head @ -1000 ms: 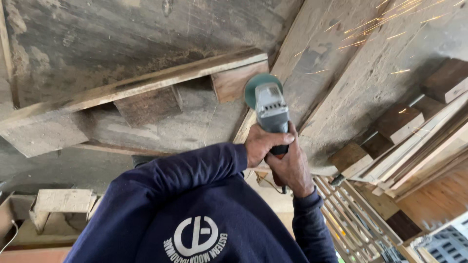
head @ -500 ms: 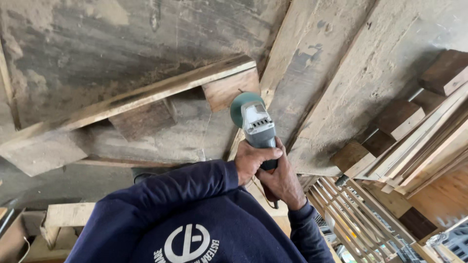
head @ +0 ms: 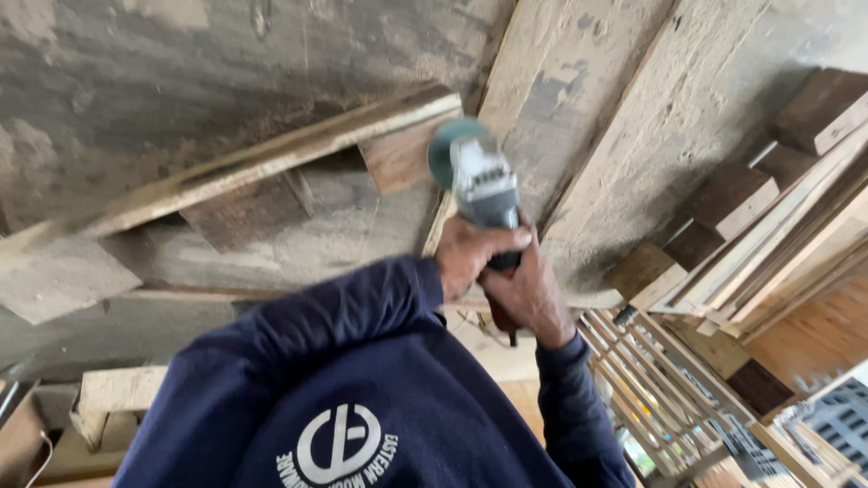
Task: The person uses an angle grinder to smooth the surface of a wooden pallet. They move the tool across the wood, generating sparks, and briefly pause to wipe the surface with their hand before resuming the grinding process.
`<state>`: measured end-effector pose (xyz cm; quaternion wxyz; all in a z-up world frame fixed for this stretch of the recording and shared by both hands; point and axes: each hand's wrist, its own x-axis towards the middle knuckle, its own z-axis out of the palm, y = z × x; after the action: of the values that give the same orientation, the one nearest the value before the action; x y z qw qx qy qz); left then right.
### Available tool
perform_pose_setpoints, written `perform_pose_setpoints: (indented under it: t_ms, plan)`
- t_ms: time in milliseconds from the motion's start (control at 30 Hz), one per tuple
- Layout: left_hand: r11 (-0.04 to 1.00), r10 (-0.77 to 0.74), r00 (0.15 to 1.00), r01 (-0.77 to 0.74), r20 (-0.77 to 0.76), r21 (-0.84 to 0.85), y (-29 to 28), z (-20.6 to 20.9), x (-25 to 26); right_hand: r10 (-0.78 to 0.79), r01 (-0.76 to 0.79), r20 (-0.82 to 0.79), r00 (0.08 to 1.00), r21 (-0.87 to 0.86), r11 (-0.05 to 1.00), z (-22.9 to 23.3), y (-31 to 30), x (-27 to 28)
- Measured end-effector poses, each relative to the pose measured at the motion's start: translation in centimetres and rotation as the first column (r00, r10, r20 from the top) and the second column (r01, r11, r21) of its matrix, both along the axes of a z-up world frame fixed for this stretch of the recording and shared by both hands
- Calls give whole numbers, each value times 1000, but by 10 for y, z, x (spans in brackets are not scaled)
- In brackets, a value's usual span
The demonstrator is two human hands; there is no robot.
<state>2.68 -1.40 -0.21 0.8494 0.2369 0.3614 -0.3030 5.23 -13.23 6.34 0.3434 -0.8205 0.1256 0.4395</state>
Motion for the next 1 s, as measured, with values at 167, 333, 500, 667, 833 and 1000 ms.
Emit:
perform_pose_setpoints:
  t_ms: [167,333,500,667,833,1000]
  plan:
    - [1000,-20,999,20,-31,17,1,-14,10,-8,5,54,998,54,999,-6,-1,5]
    - [999,-12,999,10,-37,-40,-4,-5,-40,-26,24,44,999,63,998,2,-5,-41]
    - [999,42,998,-42,-41,17,14,-6,-59,49,-52,66,997,44,998,-3,7,-58]
    - [996,57,997,-53,-57,72,23,-9,-64,155,-161,100,983,51,986,-6,12,-54]
    - [997,27,1000,-27,7,73,1,-19,-55,150,-151,101,983,-7,989,-8,-6,-45]
    - [999,41,999,-41,22,-8,-23,-29,-40,119,-113,115,986,-53,992,-14,-25,-33]
